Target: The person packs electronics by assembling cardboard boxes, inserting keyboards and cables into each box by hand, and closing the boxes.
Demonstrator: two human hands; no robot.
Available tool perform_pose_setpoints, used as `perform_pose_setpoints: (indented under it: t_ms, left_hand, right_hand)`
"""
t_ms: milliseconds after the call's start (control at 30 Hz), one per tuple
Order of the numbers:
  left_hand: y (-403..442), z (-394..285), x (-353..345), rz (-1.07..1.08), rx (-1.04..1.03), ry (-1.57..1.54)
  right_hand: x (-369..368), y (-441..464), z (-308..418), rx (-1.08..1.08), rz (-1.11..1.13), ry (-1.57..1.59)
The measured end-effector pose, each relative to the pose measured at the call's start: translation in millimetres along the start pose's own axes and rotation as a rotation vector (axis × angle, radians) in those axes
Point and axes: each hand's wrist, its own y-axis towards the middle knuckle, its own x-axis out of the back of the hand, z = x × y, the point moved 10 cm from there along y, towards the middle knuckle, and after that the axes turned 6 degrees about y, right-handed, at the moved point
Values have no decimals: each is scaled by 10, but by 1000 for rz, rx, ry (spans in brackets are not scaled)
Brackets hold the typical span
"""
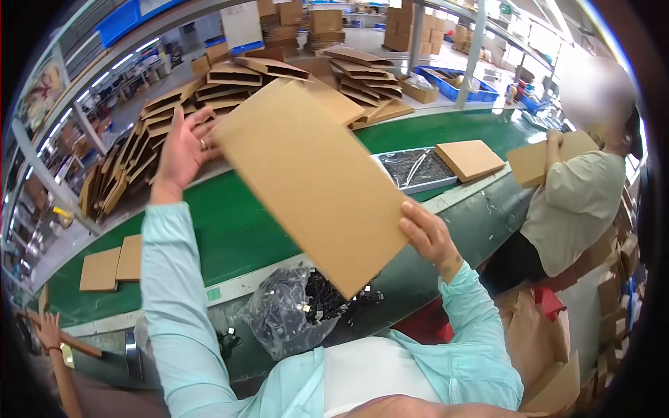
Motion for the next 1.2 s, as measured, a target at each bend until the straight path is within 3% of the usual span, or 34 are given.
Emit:
perform_pose_setpoints:
  t_ms: [67,133,200,233,267,333,400,500,567,633,667,800,867,967,1067,1200]
  left_hand:
    - [-47,-218,167,-2,111,107]
    - [-264,-331,406,24,201,478]
    - [-503,-525,788,5,160,666]
    - [-638,-661,943,-11,111,674]
    - [-829,-908,962,-168,41,641]
    - [-1139,-1292,725,-281,28,787]
    - [-1356,-1479,718,-396,12,890]
    - [-1372,-1318,638,-462,-161,1733]
    - [-1089,-770,17,-326,18,1819]
    - [-880,-554,-793,-211,13,1666]
    - [-765,-340,-938,-74,116,1730]
    - [-159,937,-1282,330,183,1400]
    - [-41,1525,-1296,252,552,968]
    - [197,2778,-912,80,645,540]
    - [307,3339,-586,-23,563,510]
    - [261,3341,-760,90,569,473]
  right_hand:
    - [-92,89,137,94,-19,57]
    - [-178,228,163,138,-15,106]
    - [-277,371,110,153,22,101]
    - [-387,395,-83,23,29,145]
    - [-514,362,-296,-100,34,190]
    - [-809,84,-852,-476,183,87]
    - [-1035,-329,-1214,-537,279,1]
    - [-1364,-717,-1457,-611,400,27]
    - [-1501,-881,-1526,-597,366,9]
    - [-1558,-885,-1527,-616,331,-14]
    - [-1572,-860,-1520,-617,310,18]
    - [-1472,-853,-1436,-644,257,171]
    - [-1396,-802,-1382,-629,243,216]
    - [-1316,-708,-1343,-617,209,316]
    - [-1524,-699,-1251,-536,257,444]
    - [-1852,-638,-930,-529,414,531]
